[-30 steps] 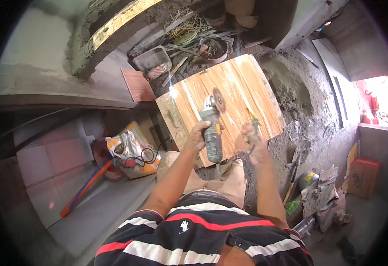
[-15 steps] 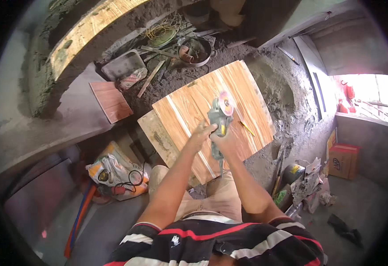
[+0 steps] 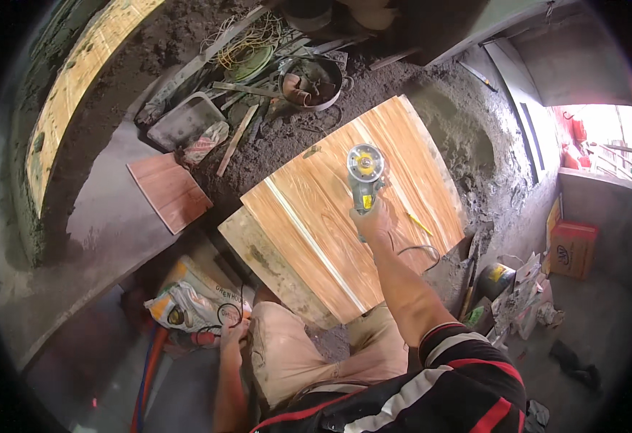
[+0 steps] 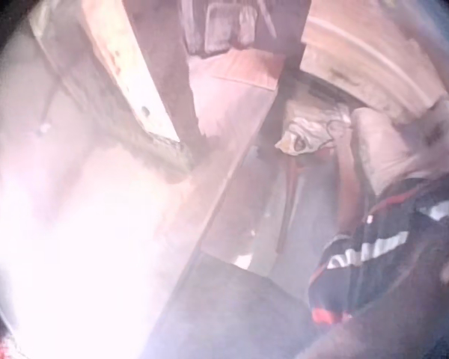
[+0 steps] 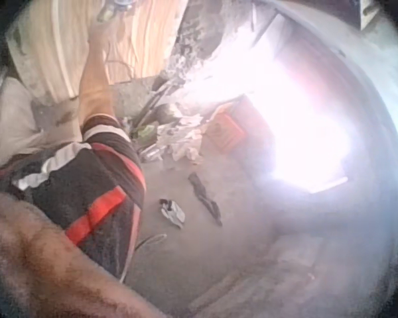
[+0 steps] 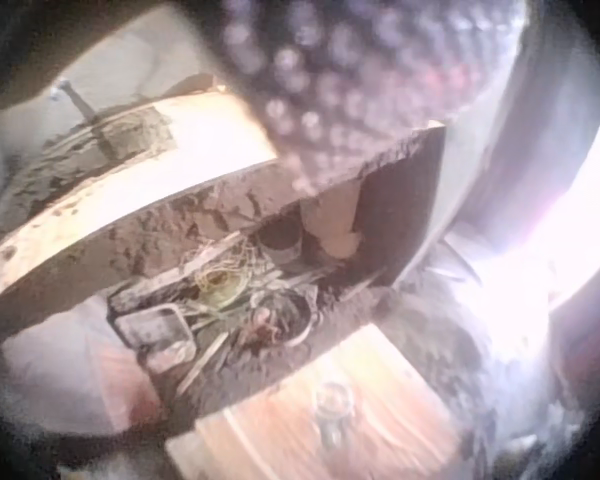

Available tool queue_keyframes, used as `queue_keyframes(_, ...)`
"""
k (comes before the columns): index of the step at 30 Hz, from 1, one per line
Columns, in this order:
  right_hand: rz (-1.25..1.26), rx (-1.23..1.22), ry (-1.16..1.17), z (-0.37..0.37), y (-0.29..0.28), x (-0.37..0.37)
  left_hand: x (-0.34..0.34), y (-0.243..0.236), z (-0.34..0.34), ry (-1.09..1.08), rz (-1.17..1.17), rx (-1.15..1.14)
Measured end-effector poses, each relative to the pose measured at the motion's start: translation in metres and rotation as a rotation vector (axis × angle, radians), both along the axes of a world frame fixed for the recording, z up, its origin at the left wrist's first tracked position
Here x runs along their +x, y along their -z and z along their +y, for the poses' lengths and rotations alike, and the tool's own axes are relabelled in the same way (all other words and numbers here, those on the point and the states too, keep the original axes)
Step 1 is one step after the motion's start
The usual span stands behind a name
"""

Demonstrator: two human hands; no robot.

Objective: The person measures and marks a tile with a measuring tape and a pencil, removes a strip from the tile, and cuts the tile using an angle grinder.

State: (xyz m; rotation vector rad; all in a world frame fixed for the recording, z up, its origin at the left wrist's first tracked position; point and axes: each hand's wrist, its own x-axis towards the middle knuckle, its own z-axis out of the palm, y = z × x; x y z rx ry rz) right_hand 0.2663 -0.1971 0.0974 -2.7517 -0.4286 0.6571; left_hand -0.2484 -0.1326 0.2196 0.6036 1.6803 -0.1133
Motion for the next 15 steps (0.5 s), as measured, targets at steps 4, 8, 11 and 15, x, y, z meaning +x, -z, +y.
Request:
queue_keyframes(4,-0.051,0.044,-0.004,-0.006,0.017,-0.004,-0.023,0.002,-0.027,-0.009,-0.156,0.2)
queue_keyframes(8,-0.137,0.091,-0.025,-0.02,0.028,-0.001,0.003,0.01,-0.024,-0.095,-0.059,0.116)
queue_keyframes(11,-0.035,-0.005,-0.06,-0.012,0.011,-0.007,-0.015,0.034,-0.025,0.001,-0.146,0.164)
queue_keyframes(15,-0.022,-0.055,-0.026,-0.019,0.006,-0.001,-0.008,0.041,-0.021,0.15,-0.16,0.149)
